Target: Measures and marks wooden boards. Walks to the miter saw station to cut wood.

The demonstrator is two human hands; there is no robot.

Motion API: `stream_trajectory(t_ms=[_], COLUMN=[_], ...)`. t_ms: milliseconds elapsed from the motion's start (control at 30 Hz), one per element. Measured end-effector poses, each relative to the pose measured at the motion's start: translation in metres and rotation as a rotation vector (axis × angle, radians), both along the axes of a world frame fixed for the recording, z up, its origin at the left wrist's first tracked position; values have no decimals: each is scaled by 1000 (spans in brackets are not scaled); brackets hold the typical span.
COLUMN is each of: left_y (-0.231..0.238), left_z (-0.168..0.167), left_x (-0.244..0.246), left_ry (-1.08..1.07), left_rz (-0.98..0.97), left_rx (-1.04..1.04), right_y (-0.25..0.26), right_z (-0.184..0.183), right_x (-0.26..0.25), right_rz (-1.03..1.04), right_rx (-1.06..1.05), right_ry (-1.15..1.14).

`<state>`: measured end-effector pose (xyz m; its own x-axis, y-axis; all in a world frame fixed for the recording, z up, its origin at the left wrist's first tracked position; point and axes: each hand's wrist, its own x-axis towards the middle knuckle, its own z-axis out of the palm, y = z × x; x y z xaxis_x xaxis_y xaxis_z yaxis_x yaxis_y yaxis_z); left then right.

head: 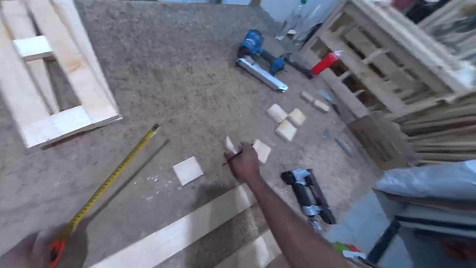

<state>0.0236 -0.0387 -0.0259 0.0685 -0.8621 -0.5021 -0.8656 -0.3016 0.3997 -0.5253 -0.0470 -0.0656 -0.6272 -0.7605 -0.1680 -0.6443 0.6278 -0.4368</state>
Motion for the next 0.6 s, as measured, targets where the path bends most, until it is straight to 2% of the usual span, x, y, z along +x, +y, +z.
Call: stream_trajectory(t_ms=[67,167,233,300,367,433,500,600], left_y=[-6,-17,-15,-3,14,40,68,95], left_z=[-1,-28,-45,-55,-48,-36,-41,-62], left_x=[-20,-27,-24,-27,-43,-67,-92,-116], left_ry=[-75,-238,-317,-349,-270,-92,88,189], left_rz=[142,230,225,154,13,-204,-380,-409], left_rx=[-90,-227,-313,-460,-580,-528,-478,-483], right_y=[-5,1,23,53,72,79,82,84], right_z=[-20,2,27,34,28,18,6,-3], right_x=[-2,18,50,98,147,182,199,206], right_rz=[107,204,419,732,990,1137,1180,1154], right_rx=[179,88,15,-17,59,169,152,137], right_ry=[47,35,-34,-124,-225,-283,-253,-216])
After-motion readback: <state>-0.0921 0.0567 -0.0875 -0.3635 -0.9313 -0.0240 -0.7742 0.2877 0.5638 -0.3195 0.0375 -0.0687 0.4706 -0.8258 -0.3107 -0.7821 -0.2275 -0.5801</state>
